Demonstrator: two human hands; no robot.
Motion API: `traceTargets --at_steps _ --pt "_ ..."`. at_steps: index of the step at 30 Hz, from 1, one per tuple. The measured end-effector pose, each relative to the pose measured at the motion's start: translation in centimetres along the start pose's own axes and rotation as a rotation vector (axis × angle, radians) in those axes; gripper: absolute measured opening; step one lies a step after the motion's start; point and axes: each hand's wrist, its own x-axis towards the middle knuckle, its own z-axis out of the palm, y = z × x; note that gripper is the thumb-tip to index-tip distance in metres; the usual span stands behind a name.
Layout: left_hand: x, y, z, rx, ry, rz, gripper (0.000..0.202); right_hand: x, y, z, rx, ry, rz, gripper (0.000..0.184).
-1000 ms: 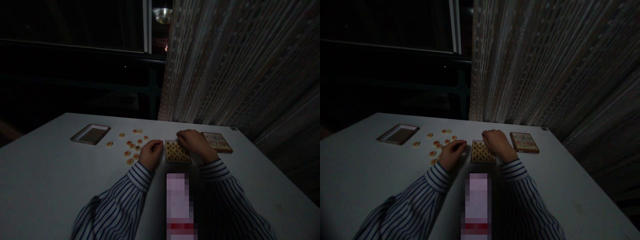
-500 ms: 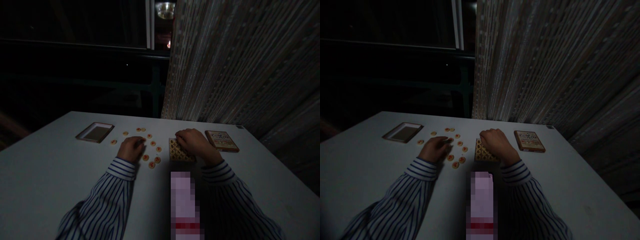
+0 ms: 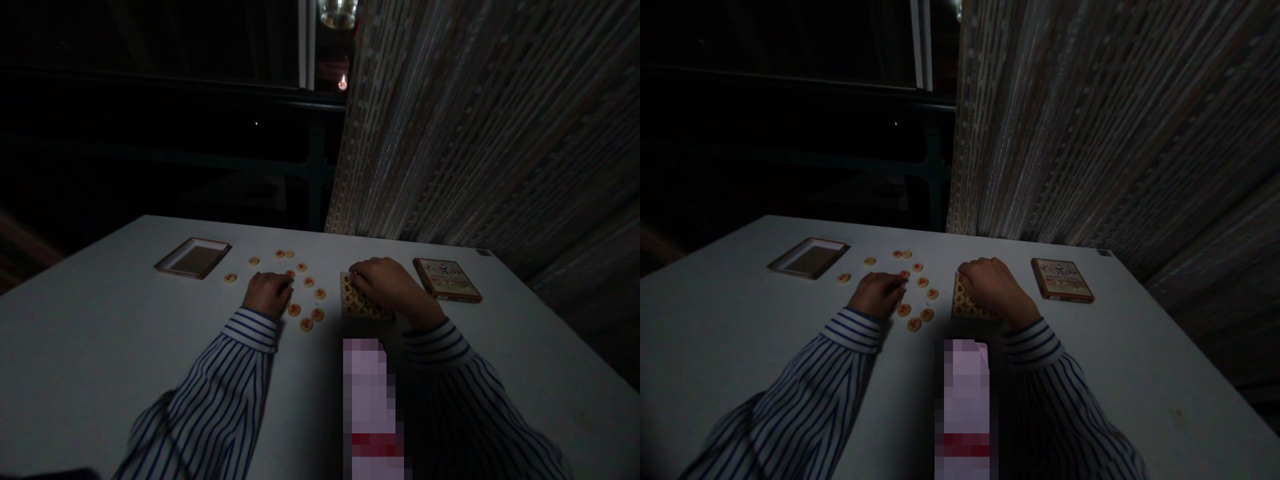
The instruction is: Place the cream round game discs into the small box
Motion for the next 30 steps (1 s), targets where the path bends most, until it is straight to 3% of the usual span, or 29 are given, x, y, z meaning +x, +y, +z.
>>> traceTargets --at_steps 15,24,30 --pt "-0.1 0.6 -0.3 -0.077 0.006 -0.036 0.032 0.0 0.2 0.3 0.003 0.030 -0.026 0.034" --pt "0.0 1.5 -0.7 -0.212 0.192 -0.005 0.031 0.1 0.2 0.2 0.006 0.010 -0.018 0.033" --pt "-0.4 3.0 -1.1 -0.457 0.295 -0.051 0.030 0.0 0.0 -0.1 -0.004 -0.014 -0.007 0.033"
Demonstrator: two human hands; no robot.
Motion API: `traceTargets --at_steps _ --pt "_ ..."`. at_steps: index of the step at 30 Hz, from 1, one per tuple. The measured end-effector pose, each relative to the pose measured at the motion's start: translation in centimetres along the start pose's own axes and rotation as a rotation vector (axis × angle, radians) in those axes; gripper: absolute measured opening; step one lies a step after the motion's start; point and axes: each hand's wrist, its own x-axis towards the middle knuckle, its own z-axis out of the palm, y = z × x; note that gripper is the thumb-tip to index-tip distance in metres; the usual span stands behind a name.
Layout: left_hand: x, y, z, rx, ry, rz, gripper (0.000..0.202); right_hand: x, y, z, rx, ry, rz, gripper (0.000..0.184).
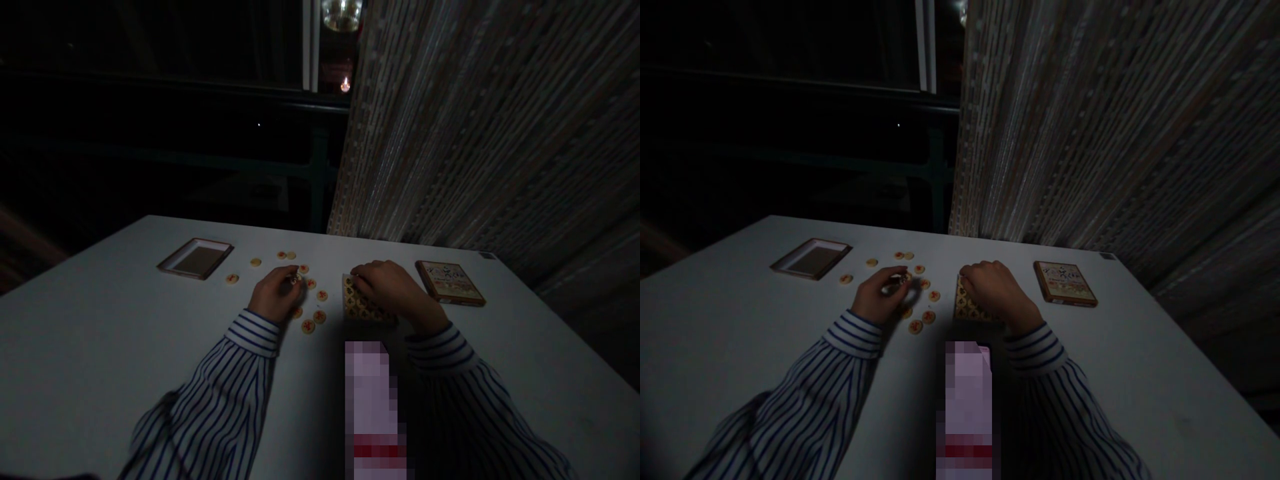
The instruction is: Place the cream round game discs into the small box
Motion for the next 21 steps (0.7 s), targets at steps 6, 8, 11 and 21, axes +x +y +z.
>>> traceTargets --at_steps 6,8,11,21 --pt "-0.5 1.9 0.5 -0.250 -0.018 -0.124 0.030 -0.1 0.0 0.0 -0.008 0.008 0.010 0.034" --pt "-0.7 2.4 0.6 -0.323 -0.025 -0.174 0.030 -0.1 0.1 0.1 -0.002 0.015 0.005 0.034" --pt "-0.9 2.9 0.9 -0.423 -0.060 -0.261 0.032 -0.1 0.1 0.1 0.007 0.025 0.005 0.034" --pt "-1.0 3.8 1.7 -0.759 -0.080 -0.510 0.030 -0.2 -0.1 -0.4 -0.005 0.002 0.010 0.034"
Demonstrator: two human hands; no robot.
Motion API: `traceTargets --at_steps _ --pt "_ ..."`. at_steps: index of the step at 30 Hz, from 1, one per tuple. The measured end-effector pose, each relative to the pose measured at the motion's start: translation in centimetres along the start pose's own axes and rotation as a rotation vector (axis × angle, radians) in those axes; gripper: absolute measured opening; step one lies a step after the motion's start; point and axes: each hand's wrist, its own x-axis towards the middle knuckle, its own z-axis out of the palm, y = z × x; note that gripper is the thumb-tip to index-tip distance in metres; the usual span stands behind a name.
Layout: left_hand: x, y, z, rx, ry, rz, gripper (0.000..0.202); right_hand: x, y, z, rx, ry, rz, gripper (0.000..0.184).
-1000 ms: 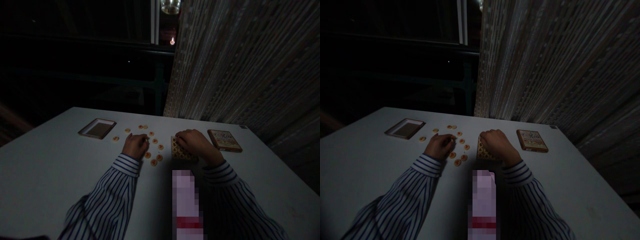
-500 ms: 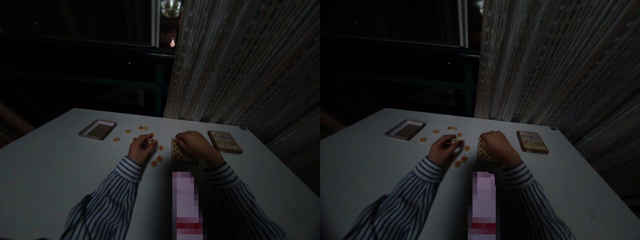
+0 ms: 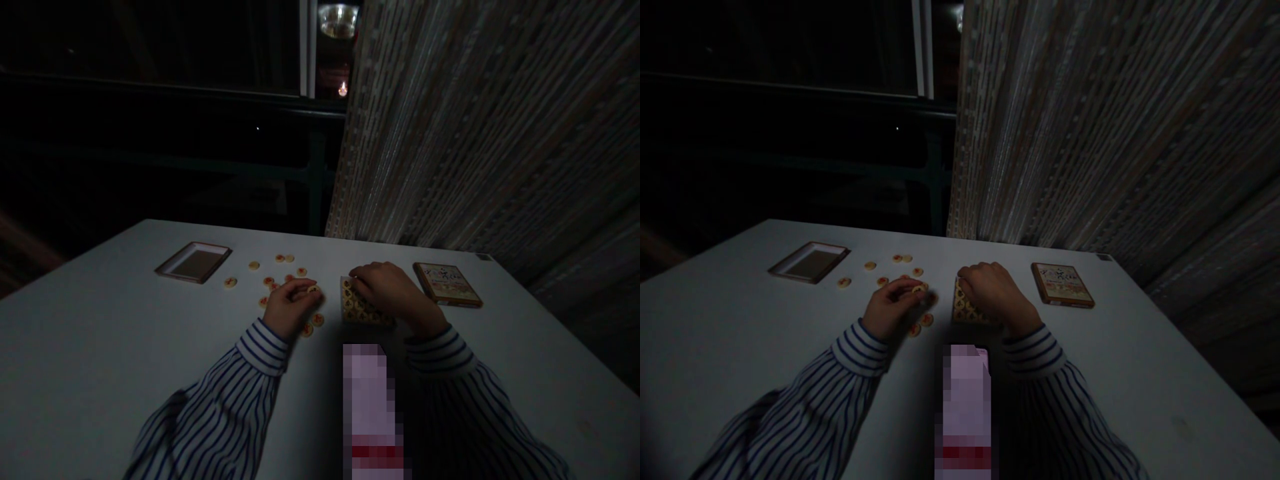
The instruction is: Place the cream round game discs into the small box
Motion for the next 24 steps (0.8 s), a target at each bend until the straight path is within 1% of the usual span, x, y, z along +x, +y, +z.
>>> traceTargets --at_steps 4,8,13,19,24 --pt "0.0 -0.4 0.1 -0.070 -0.026 -0.072 0.030 -0.1 -0.1 -0.2 0.016 0.008 -0.002 0.034" --pt "-0.3 -0.7 0.2 -0.120 -0.057 -0.103 0.032 -0.2 -0.1 -0.3 0.021 0.017 -0.003 0.033" --pt "-0.5 -0.7 0.8 -0.194 -0.054 -0.201 0.035 -0.5 -0.1 -0.6 0.038 0.037 -0.005 0.034" --pt "-0.4 -0.1 1.8 -0.209 -0.052 -0.251 0.027 -0.9 0.2 -1.3 0.083 0.076 0.000 0.033" --pt "-0.1 0.6 3.0 -0.240 -0.088 -0.255 0.017 -1.2 0.8 -1.4 0.126 0.133 0.011 0.032"
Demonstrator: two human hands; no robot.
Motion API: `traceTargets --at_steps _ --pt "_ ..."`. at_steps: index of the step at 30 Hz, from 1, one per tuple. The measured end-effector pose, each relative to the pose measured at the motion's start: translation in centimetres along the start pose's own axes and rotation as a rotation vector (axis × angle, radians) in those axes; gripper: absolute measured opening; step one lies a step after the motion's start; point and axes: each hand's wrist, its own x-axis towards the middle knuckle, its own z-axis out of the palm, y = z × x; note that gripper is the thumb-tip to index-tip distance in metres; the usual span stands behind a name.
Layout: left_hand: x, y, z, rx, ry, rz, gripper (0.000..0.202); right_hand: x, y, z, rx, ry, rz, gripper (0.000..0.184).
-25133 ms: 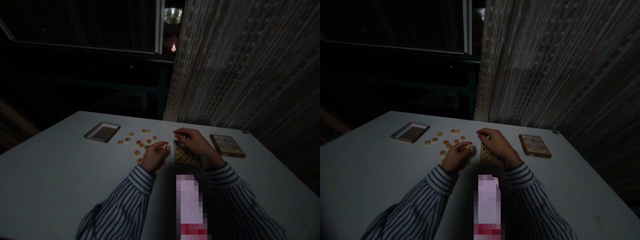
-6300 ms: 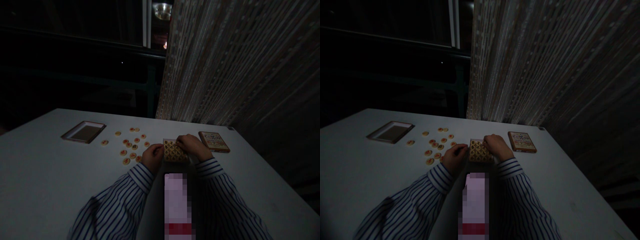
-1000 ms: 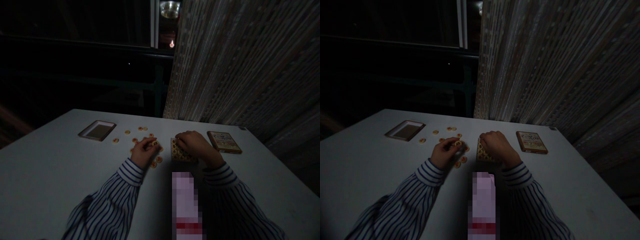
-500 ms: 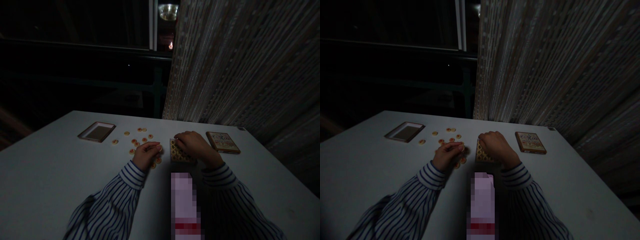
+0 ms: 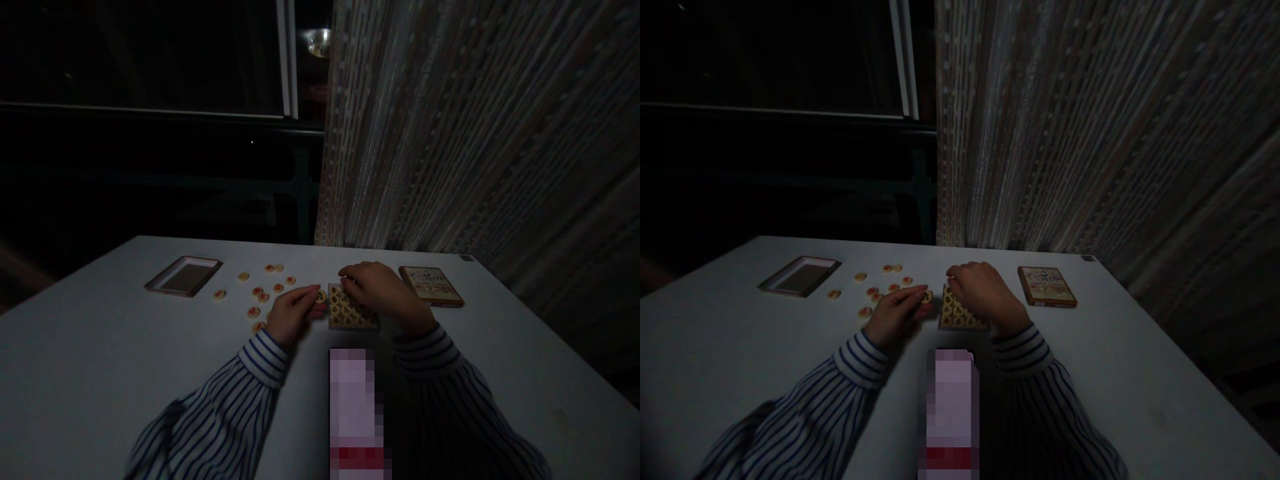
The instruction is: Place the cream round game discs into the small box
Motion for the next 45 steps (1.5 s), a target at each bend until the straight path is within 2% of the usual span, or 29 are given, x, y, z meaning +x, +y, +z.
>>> traceTargets --at_steps 7,12,18,27,38,45 --pt "0.6 0.2 2.5 -0.046 -0.078 0.027 0.025 -0.5 0.7 -0.5 0.052 0.049 0.023 0.031" --pt "1.0 -0.8 3.5 -0.076 -0.070 0.045 0.029 -0.7 1.3 -0.5 0.105 0.013 0.038 0.030" --pt "1.2 -2.4 2.8 -0.030 -0.085 0.062 0.036 -0.4 1.5 0.4 0.185 -0.074 0.003 0.029" --pt "0.9 -2.6 2.6 -0.112 -0.060 0.080 0.034 0.0 1.4 1.6 0.239 -0.115 -0.007 0.027" --pt "0.8 -2.5 2.2 -0.161 -0.031 0.075 0.034 0.2 0.5 1.3 0.326 -0.089 -0.041 0.026" --pt "0.7 -2.4 2.1 -0.149 -0.006 0.102 0.033 0.2 -0.1 0.7 0.294 -0.070 -0.045 0.024"
